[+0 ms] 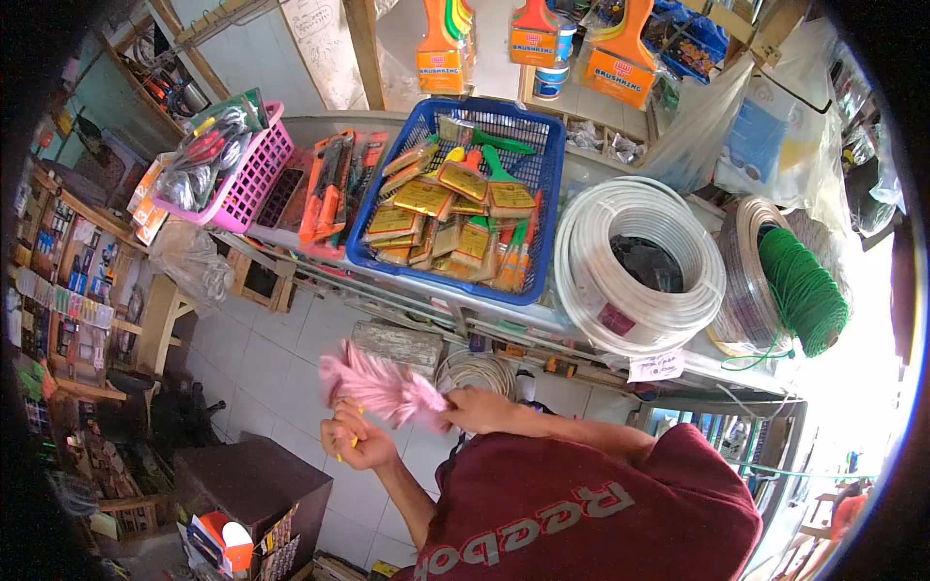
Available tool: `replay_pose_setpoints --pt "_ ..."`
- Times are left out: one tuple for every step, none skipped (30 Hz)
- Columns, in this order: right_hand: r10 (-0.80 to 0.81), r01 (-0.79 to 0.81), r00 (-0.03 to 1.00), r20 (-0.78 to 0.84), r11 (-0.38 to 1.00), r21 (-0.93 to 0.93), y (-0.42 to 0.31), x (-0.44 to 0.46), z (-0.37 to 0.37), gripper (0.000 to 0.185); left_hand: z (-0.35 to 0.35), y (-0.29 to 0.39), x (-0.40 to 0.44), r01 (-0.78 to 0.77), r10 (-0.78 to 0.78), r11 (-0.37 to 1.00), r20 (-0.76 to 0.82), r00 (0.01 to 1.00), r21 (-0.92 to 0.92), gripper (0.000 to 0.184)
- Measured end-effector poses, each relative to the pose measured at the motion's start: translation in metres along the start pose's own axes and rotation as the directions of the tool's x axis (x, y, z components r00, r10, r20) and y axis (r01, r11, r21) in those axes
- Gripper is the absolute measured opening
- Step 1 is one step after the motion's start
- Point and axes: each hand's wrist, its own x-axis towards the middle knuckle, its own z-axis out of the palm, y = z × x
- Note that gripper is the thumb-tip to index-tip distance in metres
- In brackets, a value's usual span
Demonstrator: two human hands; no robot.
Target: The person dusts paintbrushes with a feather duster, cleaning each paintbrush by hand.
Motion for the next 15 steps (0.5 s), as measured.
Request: replay_pose_setpoints --pt "-0.034 0.029 0.998 0.049 0.994 0.106 -0.002 0.004 0.0 0.044 -0.003 0.001 0.004 -0.005 0.003 0.999 -0.039 0.999 -0.032 0.025" --pt "-0.077 0.055 0.992 0.099 0.977 0.207 -0.003 0.008 -0.002 0.045 -0.004 0.002 0.006 -0.016 0.011 0.998 -0.083 0.996 -0.062 0.025" --pt "0.107 -0.109 0.991 0.085 0.994 0.029 0.026 -0.042 -0.008 0.042 0.01 0.001 -0.051 0.09 -0.116 0.986 -0.199 0.973 -0.139 0.026" --pt "0.135 -0.131 0.99 0.038 0.987 -0.088 0.028 -0.047 -0.009 0.04 0.015 0.006 -0.055 0.094 -0.127 0.983 -0.222 0.967 -0.155 0.026" --pt "0.088 -0.091 0.996 -0.024 0.985 -0.146 0.008 -0.026 0.004 0.038 -0.001 0.014 -0.026 0.064 -0.086 0.99 -0.18 0.98 -0.128 0.027" --pt "0.027 -0.026 1.0 0.001 0.995 -0.098 -0.009 -0.008 0.01 0.038 -0.015 0.017 -0.002 0.051 -0.06 0.996 -0.132 0.989 -0.07 0.027" --pt "-0.005 0.007 0.999 0.032 0.998 -0.066 -0.017 -0.002 0.009 0.038 -0.023 0.018 0.006 0.058 -0.061 0.998 -0.107 0.992 -0.027 0.027" --pt "-0.036 0.039 0.997 0.063 0.999 -0.039 -0.023 0.004 0.006 0.037 -0.027 0.018 0.011 0.064 -0.063 0.998 -0.086 0.994 0.014 0.028" --pt "-0.056 0.058 0.994 0.099 0.998 -0.018 -0.024 0.005 0.005 0.037 -0.024 0.019 0.011 0.065 -0.067 0.998 -0.077 0.995 -0.02 0.027" --pt "-0.082 0.083 0.996 0.041 0.996 -0.017 -0.009 0.014 0.01 0.042 -0.016 0.021 0.009 0.074 -0.078 0.996 -0.075 0.994 -0.055 0.026" --pt "-0.088 0.088 0.996 0.02 0.996 0.006 0.003 0.018 0.015 0.044 -0.009 0.021 0.005 0.085 -0.091 0.993 -0.071 0.993 -0.088 0.026" --pt "-0.095 0.095 0.995 -0.003 0.995 0.038 0.009 0.02 0.019 0.047 0.0 0.02 -0.003 0.11 -0.116 0.992 -0.102 0.988 -0.062 0.027" --pt "-0.106 0.108 0.994 -0.033 0.991 0.079 0.005 0.019 0.018 0.05 0.01 0.019 -0.011 0.134 -0.137 0.99 -0.121 0.983 -0.033 0.029" --pt "-0.15 0.148 0.989 0.01 0.985 0.086 0.001 0.016 0.009 0.06 0.016 0.017 -0.018 0.154 -0.153 0.988 -0.134 0.979 -0.007 0.031" --pt "-0.12 0.11 0.992 0.046 0.978 0.179 -0.014 0.009 0.0 0.061 0.012 0.013 -0.026 0.126 -0.101 0.959 -0.108 0.989 0.253 0.031"
